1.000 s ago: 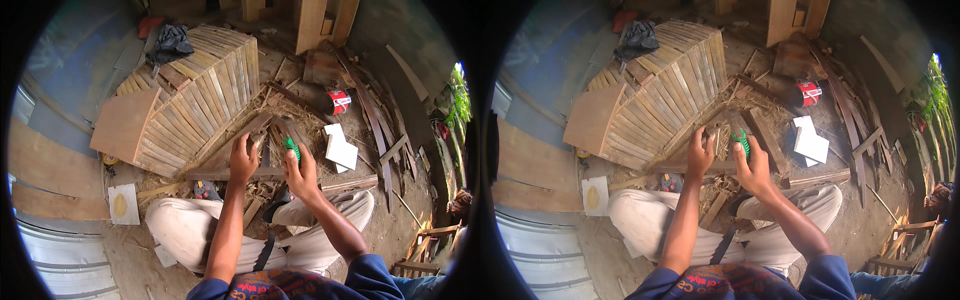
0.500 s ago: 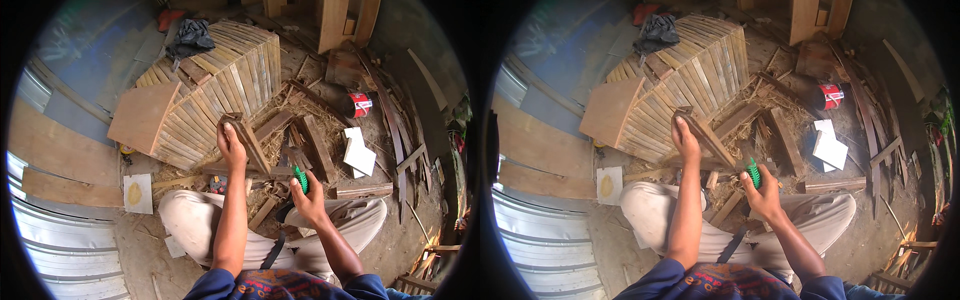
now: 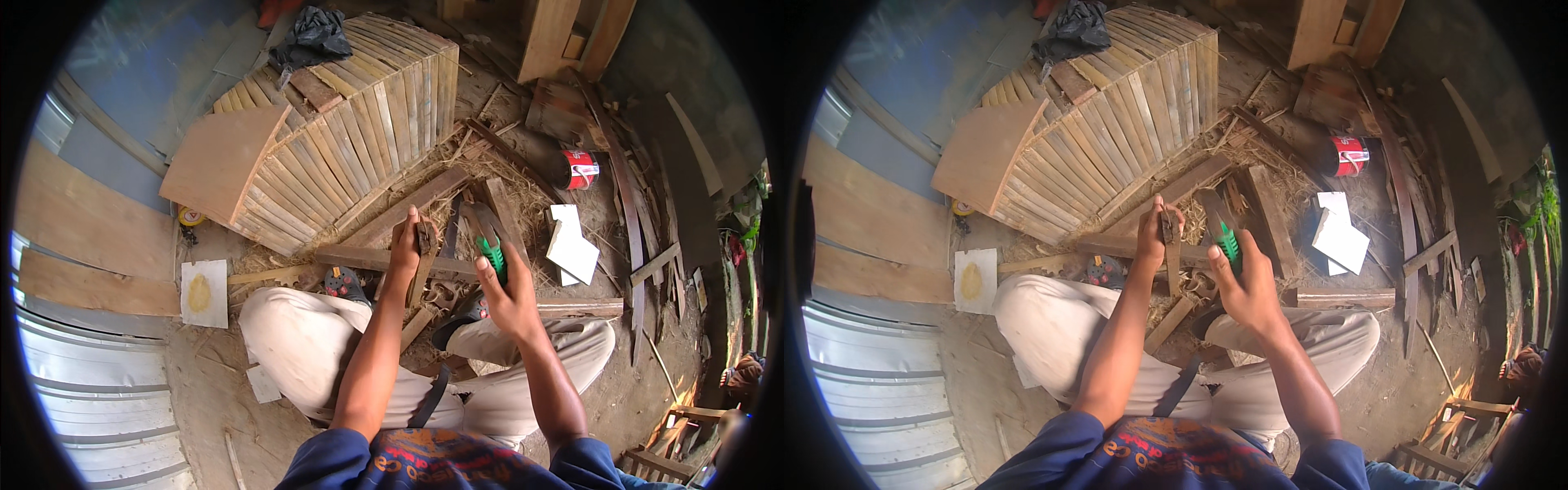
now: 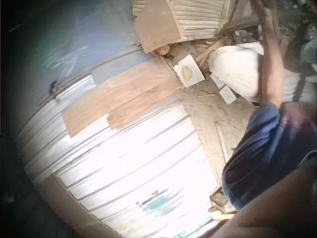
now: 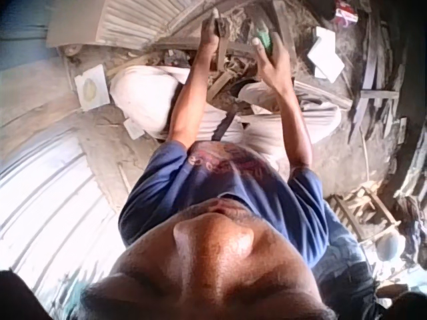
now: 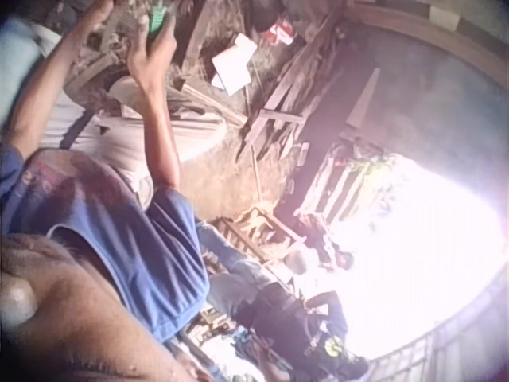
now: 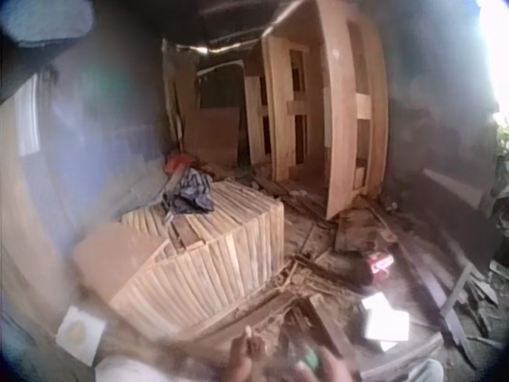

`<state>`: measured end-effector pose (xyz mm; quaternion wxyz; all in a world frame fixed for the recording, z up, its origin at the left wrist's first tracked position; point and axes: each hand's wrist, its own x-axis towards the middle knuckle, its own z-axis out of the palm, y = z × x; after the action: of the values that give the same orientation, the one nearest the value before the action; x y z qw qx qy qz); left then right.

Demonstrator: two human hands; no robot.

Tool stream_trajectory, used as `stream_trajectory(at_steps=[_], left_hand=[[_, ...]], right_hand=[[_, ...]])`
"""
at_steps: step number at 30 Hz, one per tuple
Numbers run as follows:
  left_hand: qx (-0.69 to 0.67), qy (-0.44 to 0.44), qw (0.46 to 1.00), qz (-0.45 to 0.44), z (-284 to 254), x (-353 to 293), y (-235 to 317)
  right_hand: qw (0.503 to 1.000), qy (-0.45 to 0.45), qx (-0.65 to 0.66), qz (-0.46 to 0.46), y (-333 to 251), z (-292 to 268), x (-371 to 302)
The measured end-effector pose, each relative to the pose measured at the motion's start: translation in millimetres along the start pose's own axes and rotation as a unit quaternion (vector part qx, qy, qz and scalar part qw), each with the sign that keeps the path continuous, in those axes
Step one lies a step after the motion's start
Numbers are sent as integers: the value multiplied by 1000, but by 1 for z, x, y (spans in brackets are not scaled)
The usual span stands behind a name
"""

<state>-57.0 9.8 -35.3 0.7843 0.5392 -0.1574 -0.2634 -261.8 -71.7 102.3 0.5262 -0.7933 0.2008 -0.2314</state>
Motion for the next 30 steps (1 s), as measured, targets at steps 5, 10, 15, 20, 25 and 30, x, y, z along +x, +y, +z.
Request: stream_trajectory(at_steps=[5, 10, 15, 20, 25, 30], left_hand=[[11, -22, 1000, 12, 6, -3, -15], [3, -2, 999, 35, 22, -11, -20], [41, -9, 999, 27, 29, -18, -15], [103, -19, 990, 97, 34, -21, -11], [116, -36, 992, 35, 37, -23, -14], [97, -5, 995, 10, 36, -20, -12]], right_hand=[[999, -35, -12, 37, -27, -9, 17], [981, -125, -147, 30, -63, -24, 33], [988, -125, -85, 41, -78, -29, 37], [943, -208, -252, 56, -92, -38, 47], [984, -123, -126, 42, -93, -41, 44], [951, -209, -225, 44, -75, -40, 42]])
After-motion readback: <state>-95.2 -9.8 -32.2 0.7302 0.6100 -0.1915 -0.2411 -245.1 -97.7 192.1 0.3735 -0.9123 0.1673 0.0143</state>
